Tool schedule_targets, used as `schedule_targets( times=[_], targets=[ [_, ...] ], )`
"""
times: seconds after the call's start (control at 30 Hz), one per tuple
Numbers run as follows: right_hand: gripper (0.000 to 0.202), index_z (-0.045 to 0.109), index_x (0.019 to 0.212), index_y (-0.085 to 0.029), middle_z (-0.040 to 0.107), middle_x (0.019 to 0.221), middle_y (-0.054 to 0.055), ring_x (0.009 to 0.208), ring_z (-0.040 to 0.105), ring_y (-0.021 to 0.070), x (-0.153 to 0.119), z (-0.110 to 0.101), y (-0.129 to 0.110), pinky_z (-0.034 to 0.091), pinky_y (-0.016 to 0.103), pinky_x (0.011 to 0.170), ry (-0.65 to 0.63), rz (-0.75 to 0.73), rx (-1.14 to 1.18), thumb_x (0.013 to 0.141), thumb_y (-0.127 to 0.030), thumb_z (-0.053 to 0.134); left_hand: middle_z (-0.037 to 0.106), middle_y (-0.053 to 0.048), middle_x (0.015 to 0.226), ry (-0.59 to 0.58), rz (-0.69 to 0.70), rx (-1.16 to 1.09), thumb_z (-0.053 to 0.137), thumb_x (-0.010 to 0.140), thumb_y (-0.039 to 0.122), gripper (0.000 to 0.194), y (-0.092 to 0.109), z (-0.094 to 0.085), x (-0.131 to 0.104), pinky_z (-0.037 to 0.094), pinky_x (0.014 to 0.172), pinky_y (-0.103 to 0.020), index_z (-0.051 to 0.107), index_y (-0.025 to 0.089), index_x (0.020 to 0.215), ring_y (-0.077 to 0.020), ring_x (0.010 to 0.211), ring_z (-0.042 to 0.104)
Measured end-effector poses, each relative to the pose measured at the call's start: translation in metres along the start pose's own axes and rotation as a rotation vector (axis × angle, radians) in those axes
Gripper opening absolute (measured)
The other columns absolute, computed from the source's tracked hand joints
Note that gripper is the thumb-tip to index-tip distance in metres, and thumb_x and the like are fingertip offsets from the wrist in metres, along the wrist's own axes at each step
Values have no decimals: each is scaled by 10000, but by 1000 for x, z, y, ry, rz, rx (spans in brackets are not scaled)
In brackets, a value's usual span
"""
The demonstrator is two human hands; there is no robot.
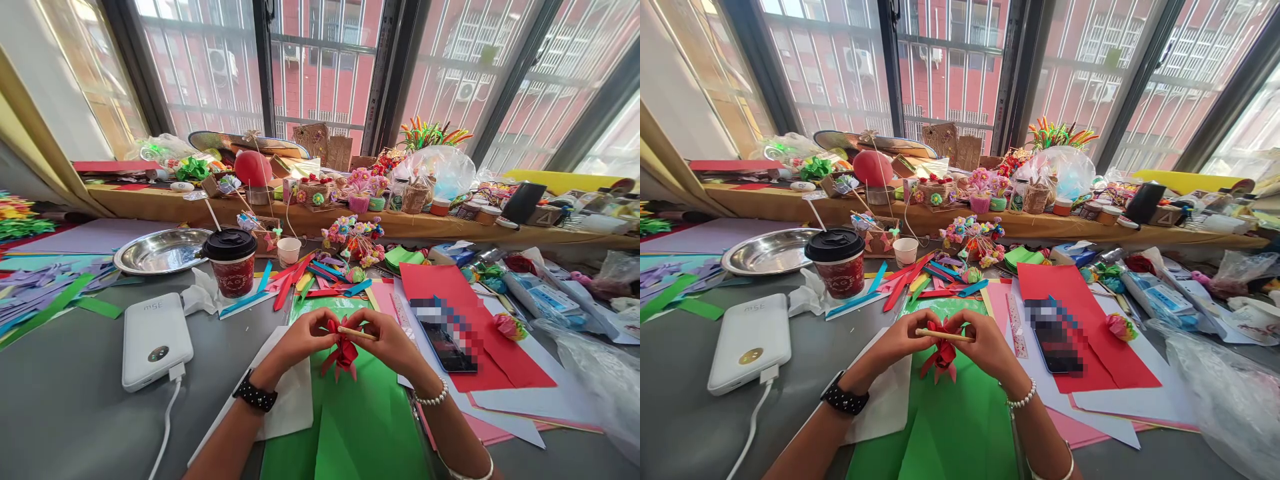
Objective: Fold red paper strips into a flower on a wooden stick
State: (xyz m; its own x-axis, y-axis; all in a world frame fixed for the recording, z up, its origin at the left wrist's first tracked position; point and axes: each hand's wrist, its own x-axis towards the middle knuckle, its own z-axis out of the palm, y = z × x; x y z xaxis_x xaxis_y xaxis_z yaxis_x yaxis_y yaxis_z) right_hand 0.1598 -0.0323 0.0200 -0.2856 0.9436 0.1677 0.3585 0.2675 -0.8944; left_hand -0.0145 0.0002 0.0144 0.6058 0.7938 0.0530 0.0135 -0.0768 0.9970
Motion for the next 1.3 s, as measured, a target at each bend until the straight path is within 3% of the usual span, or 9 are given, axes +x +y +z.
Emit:
schedule_targets(
  times=[0.5,0.73,1.0,1.3],
  targets=[
    [181,544,803,-170,578,722,-12,478,402,60,1,9,-2,308,175,425,94,-73,-120,659,-68,501,393,71,600,150,24,60,506,585,103,145,-4,10,3,331,496,-178,397,163,661,-55,524,357],
    [160,535,843,-176,581,747,-4,468,412,61,0,6,-4,288,180,403,41,-75,-78,699,-116,498,423,59,608,159,28,81,521,625,148,127,-4,10,2,327,494,-183,409,162,684,-62,528,387],
    [131,545,836,-169,579,709,-1,481,408,71,0,5,-4,294,188,418,63,-56,-91,716,-145,498,448,51,614,142,29,91,530,658,197,115,0,9,0,357,530,-199,433,164,710,-81,558,444],
    [190,522,785,-181,508,635,-27,509,405,85,-1,15,-4,295,183,427,178,-118,-230,638,-67,479,427,62,597,210,38,141,528,622,126,141,1,13,-2,346,500,-184,404,172,672,-79,552,426]
  ],
)
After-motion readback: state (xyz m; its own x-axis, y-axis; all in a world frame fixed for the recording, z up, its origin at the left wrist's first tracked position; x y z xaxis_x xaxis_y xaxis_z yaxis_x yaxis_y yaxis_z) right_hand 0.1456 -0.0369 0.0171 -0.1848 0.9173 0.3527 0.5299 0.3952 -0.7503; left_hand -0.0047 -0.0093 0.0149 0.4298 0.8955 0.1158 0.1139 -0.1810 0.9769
